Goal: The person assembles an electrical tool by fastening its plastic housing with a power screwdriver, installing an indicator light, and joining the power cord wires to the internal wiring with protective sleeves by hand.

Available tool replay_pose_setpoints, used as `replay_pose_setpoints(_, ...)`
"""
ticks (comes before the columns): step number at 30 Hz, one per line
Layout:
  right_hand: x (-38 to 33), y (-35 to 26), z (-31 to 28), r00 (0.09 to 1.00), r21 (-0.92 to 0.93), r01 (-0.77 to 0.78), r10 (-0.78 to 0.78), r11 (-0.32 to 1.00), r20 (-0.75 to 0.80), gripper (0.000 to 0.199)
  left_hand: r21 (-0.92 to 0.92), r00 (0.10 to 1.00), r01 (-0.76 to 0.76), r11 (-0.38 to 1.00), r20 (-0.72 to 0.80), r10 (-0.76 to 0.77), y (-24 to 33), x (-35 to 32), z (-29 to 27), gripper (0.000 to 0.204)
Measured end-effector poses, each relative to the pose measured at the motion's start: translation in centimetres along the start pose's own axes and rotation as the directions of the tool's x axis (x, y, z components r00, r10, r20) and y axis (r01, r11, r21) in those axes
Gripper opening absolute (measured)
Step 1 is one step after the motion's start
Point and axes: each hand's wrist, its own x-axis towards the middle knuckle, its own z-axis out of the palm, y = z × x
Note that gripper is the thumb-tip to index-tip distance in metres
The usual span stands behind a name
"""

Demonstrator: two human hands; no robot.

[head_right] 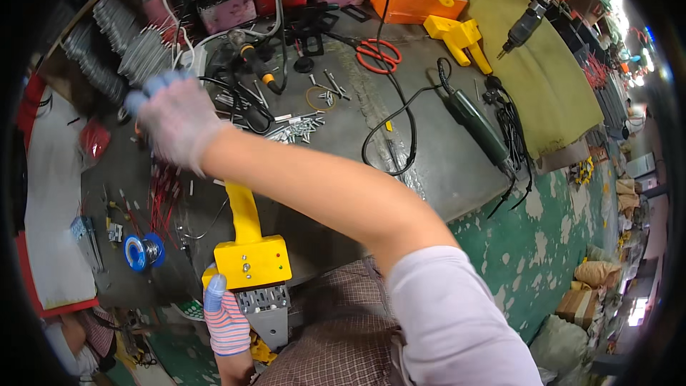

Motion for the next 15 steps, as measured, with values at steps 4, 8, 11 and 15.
replay_pose_setpoints(4,-10.4,0.7,-6.8,0.997,0.158,0.06,-0.052,0.986,-0.053,0.02,0.053,0.999,-0.01,0.999,0.05,0.007,0.4,-0.7,-0.6,0.051)
replay_pose_setpoints(8,-12.2,10.0,-8.4,0.853,-0.11,-0.509,0.518,0.853,0.064,0.02,0.098,1.0,-0.025,0.995,-0.013,0.026,0.0,-0.8,-1.3,0.047)
replay_pose_setpoints(11,-9.4,17.3,-5.1,0.821,-0.324,-0.529,0.569,0.784,0.037,0.03,0.129,0.998,-0.053,0.99,0.02,0.051,-0.2,-0.1,-0.6,0.045)
replay_pose_setpoints(15,-4.8,19.3,-3.0,0.686,-0.569,-0.48,0.69,0.668,0.231,0.044,0.12,0.998,-0.057,0.991,0.028,0.054,-0.4,0.0,-1.3,0.05)
